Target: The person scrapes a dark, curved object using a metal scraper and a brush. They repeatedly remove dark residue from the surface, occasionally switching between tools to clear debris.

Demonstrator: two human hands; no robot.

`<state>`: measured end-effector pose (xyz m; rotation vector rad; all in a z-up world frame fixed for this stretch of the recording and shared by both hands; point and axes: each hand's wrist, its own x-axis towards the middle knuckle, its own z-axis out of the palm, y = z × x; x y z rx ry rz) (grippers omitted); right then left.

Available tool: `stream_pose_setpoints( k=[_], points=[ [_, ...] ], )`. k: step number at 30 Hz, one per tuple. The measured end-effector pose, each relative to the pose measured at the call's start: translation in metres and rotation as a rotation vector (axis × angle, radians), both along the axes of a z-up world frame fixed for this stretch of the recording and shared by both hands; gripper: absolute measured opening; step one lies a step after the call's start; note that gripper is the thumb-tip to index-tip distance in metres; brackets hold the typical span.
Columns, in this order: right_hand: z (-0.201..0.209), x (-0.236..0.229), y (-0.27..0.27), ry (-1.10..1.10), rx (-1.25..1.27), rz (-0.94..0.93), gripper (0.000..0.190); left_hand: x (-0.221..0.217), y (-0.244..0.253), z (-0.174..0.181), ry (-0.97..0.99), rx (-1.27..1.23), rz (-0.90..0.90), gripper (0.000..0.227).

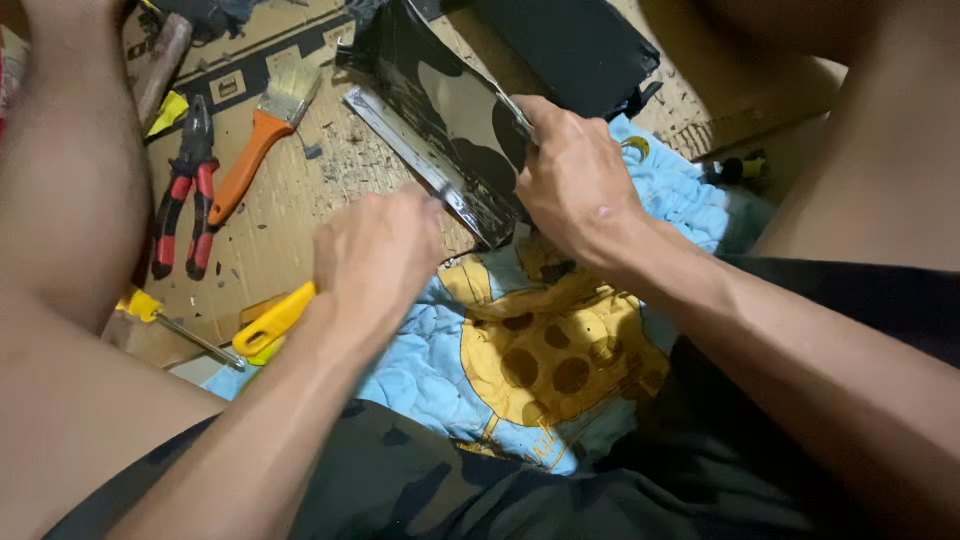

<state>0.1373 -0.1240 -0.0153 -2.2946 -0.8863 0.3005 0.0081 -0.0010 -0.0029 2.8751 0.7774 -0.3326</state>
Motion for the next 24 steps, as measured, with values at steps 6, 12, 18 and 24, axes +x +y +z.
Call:
stream_pose_setpoints(
  k=[6,12,18,24],
  points=[
    [0.000,0.000,0.001,0.068,0.024,-0.027,0.057,0.004,0.018,-0.005,-0.046,-0.055,0.136,0.036],
    [0.004,0.000,-0.005,0.105,-0.020,-0.029,0.058,0.006,0.031,0.015,0.095,-0.016,0.060,0.038],
    [0.001,-0.001,-0.003,0.125,-0.035,-0.090,0.046,-0.001,0.013,-0.005,0.069,-0.072,0.073,0.040],
    [-0.002,0.002,-0.005,0.091,-0.057,-0.047,0.044,0.001,0.012,-0.009,-0.052,-0.060,-0.051,0.040]
  ],
)
